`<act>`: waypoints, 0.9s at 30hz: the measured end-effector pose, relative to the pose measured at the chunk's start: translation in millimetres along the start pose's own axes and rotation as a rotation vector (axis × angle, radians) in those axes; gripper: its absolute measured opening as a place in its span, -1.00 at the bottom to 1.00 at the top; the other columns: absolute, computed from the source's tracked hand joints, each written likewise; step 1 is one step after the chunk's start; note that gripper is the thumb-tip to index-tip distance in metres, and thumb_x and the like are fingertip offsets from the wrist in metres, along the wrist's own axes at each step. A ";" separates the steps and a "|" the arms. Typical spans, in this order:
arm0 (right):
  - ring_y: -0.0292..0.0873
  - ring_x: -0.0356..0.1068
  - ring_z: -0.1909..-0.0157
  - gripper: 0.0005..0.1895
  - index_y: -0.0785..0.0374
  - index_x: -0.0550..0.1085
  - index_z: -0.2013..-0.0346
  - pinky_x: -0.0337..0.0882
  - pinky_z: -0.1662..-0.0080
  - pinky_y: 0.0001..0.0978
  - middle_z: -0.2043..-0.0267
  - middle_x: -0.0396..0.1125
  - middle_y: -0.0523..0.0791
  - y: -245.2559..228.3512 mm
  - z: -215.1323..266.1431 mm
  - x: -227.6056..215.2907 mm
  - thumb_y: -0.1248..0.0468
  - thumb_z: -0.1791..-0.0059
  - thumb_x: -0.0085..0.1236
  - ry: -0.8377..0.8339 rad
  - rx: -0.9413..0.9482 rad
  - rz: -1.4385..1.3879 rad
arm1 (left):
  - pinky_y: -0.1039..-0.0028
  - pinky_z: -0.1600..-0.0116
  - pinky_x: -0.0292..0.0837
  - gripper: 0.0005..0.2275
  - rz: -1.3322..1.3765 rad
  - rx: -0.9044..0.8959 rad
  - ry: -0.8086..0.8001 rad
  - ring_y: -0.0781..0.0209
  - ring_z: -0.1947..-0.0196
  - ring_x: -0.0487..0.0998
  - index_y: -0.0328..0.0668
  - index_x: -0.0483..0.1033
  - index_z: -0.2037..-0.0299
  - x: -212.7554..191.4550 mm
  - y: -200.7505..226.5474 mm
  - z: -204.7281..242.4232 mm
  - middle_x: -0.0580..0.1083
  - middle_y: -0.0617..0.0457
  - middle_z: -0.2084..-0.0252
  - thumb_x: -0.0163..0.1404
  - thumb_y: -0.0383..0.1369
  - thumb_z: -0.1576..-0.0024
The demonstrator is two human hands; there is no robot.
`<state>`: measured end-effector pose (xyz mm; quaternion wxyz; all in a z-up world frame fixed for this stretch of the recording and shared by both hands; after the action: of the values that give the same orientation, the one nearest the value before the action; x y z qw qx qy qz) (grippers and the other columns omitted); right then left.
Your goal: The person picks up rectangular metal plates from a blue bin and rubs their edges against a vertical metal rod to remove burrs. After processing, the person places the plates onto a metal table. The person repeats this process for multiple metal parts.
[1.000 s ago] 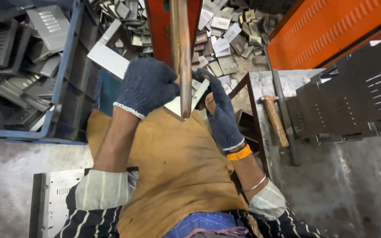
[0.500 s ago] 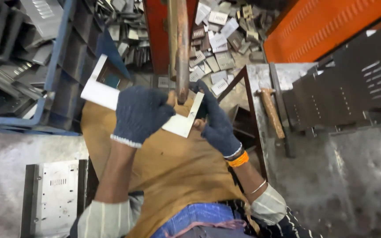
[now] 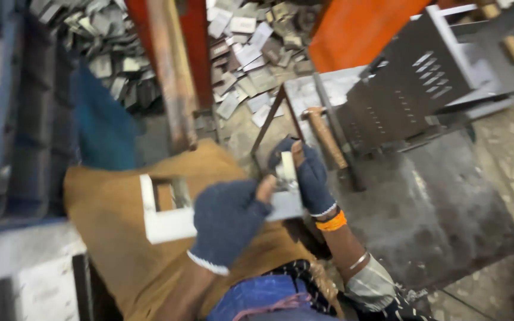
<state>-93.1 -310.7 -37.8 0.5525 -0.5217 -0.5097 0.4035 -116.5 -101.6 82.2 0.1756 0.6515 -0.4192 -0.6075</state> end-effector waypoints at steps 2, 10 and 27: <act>-0.29 0.31 0.35 -0.50 0.36 0.48 0.33 0.30 0.28 -0.40 0.37 0.36 -0.14 -45.8 2.2 -26.6 -0.04 -0.21 -0.01 0.037 0.021 0.079 | 0.15 0.47 0.35 -0.63 0.164 -0.032 -0.083 -0.04 0.68 0.51 -0.11 0.59 0.65 2.8 35.8 -3.2 0.45 -0.09 0.71 0.11 -0.08 -0.12; -0.28 0.31 0.32 -0.73 0.29 0.47 0.29 0.29 0.26 -0.38 0.34 0.34 -0.13 -138.1 6.8 -299.3 0.21 -0.22 0.02 0.414 -0.606 0.391 | 0.09 -0.08 0.40 -0.65 0.256 0.821 -0.019 -0.01 0.03 0.53 -0.13 0.55 -0.02 -2.7 120.8 -25.0 0.54 -0.03 0.06 0.16 -0.24 -0.04; -0.28 0.28 0.31 -0.53 0.32 0.40 0.43 0.25 0.02 -0.37 0.40 0.30 -0.16 -158.9 -89.0 -269.8 0.16 -0.32 0.00 1.032 -1.074 0.780 | 0.13 -0.15 0.37 -0.67 0.294 0.892 -0.125 -0.08 -0.05 0.52 -0.19 0.49 -0.02 81.2 105.0 -78.3 0.51 -0.04 0.01 0.14 -0.39 -0.03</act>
<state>-61.0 -609.8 86.5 0.2140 -0.9716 -0.0990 -0.0210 -85.2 -246.9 123.0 -0.0631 0.5591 -0.7368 -0.3749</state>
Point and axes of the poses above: each hand's wrist, its own z-axis away from the middle knuckle, its own x-axis out of the palm, y = z × x, the point moved 1 cm from there along -z, towards the middle knuckle
